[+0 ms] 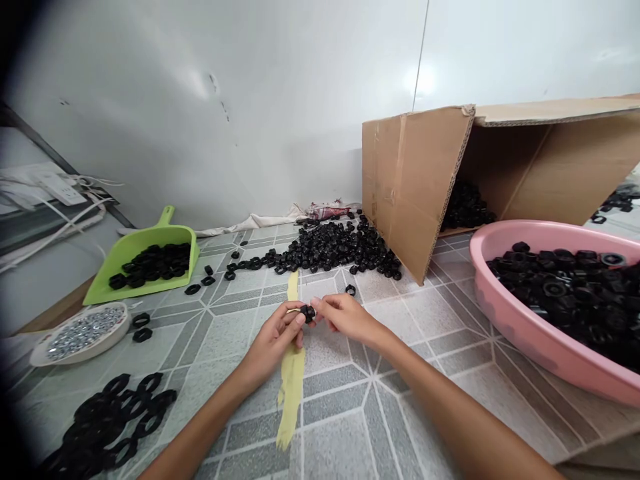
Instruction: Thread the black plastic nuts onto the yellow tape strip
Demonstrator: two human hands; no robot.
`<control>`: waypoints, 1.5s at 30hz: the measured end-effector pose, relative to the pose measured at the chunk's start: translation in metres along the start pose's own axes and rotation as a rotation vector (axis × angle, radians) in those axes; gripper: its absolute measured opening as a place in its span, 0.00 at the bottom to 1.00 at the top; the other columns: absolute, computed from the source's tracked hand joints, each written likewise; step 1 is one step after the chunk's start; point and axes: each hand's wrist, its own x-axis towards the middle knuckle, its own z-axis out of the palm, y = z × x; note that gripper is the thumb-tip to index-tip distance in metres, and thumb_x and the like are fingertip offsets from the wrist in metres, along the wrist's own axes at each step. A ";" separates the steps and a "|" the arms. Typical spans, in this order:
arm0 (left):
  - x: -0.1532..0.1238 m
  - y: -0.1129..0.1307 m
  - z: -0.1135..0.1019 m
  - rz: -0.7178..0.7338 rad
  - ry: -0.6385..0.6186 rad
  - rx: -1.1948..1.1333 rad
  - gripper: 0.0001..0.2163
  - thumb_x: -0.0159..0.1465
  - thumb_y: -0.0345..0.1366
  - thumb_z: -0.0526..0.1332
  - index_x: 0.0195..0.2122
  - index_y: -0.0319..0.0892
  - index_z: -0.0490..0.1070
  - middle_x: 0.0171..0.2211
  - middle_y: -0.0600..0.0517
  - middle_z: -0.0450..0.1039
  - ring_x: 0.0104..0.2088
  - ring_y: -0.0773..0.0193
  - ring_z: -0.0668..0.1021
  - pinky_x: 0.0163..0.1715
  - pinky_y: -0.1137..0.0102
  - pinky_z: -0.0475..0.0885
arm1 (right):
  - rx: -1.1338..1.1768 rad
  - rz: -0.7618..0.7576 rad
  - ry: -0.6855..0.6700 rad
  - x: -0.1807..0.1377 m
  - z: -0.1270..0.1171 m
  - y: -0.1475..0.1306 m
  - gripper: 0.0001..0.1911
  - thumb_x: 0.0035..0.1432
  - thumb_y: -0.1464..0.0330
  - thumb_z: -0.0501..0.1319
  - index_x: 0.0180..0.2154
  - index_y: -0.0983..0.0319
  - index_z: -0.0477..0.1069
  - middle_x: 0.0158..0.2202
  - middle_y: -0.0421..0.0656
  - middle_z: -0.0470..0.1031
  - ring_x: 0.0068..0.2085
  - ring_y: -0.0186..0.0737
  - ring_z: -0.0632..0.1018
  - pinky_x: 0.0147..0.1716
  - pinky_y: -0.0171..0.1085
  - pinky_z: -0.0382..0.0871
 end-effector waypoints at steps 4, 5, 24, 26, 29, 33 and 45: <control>0.000 0.001 0.000 0.011 0.013 -0.005 0.17 0.67 0.49 0.58 0.49 0.44 0.64 0.29 0.55 0.71 0.25 0.68 0.71 0.28 0.72 0.66 | 0.125 -0.017 -0.052 0.000 -0.001 -0.002 0.22 0.53 0.52 0.69 0.41 0.60 0.70 0.26 0.36 0.72 0.25 0.33 0.70 0.24 0.31 0.62; 0.000 0.002 0.000 0.007 0.014 0.001 0.17 0.67 0.49 0.58 0.49 0.44 0.65 0.28 0.55 0.71 0.25 0.68 0.71 0.28 0.72 0.65 | 0.114 -0.023 -0.053 0.000 0.000 -0.002 0.21 0.53 0.52 0.69 0.40 0.60 0.70 0.26 0.37 0.73 0.25 0.33 0.70 0.24 0.32 0.62; 0.000 -0.001 0.001 -0.008 0.021 0.002 0.17 0.68 0.49 0.57 0.50 0.43 0.64 0.28 0.55 0.69 0.24 0.68 0.70 0.28 0.72 0.65 | 0.045 0.009 -0.066 -0.001 0.000 -0.003 0.21 0.56 0.50 0.65 0.38 0.60 0.69 0.24 0.36 0.71 0.25 0.33 0.70 0.25 0.33 0.63; 0.001 -0.001 0.001 -0.011 0.017 0.000 0.17 0.68 0.48 0.56 0.50 0.42 0.64 0.26 0.57 0.68 0.24 0.68 0.70 0.27 0.72 0.64 | 0.064 0.007 -0.079 0.000 -0.001 -0.003 0.20 0.55 0.52 0.67 0.38 0.60 0.68 0.27 0.37 0.73 0.26 0.33 0.70 0.26 0.33 0.64; 0.001 -0.001 0.001 -0.011 0.001 0.000 0.17 0.68 0.49 0.56 0.50 0.42 0.65 0.26 0.56 0.69 0.25 0.68 0.70 0.28 0.73 0.65 | -0.003 0.001 -0.065 0.000 -0.001 -0.003 0.21 0.60 0.51 0.62 0.30 0.62 0.68 0.23 0.37 0.69 0.24 0.32 0.68 0.25 0.33 0.63; 0.000 -0.002 0.000 -0.016 0.015 -0.009 0.16 0.68 0.49 0.56 0.49 0.42 0.65 0.25 0.57 0.68 0.24 0.68 0.70 0.27 0.73 0.64 | 0.038 0.015 -0.062 -0.001 0.000 -0.004 0.19 0.57 0.52 0.65 0.37 0.60 0.68 0.25 0.36 0.69 0.26 0.33 0.69 0.27 0.33 0.65; 0.001 -0.007 0.000 -0.006 0.003 -0.028 0.17 0.68 0.49 0.56 0.51 0.42 0.65 0.28 0.56 0.69 0.25 0.69 0.70 0.27 0.73 0.64 | 0.026 0.017 -0.063 -0.003 0.003 -0.008 0.18 0.58 0.53 0.65 0.38 0.61 0.67 0.28 0.37 0.71 0.27 0.34 0.70 0.26 0.33 0.63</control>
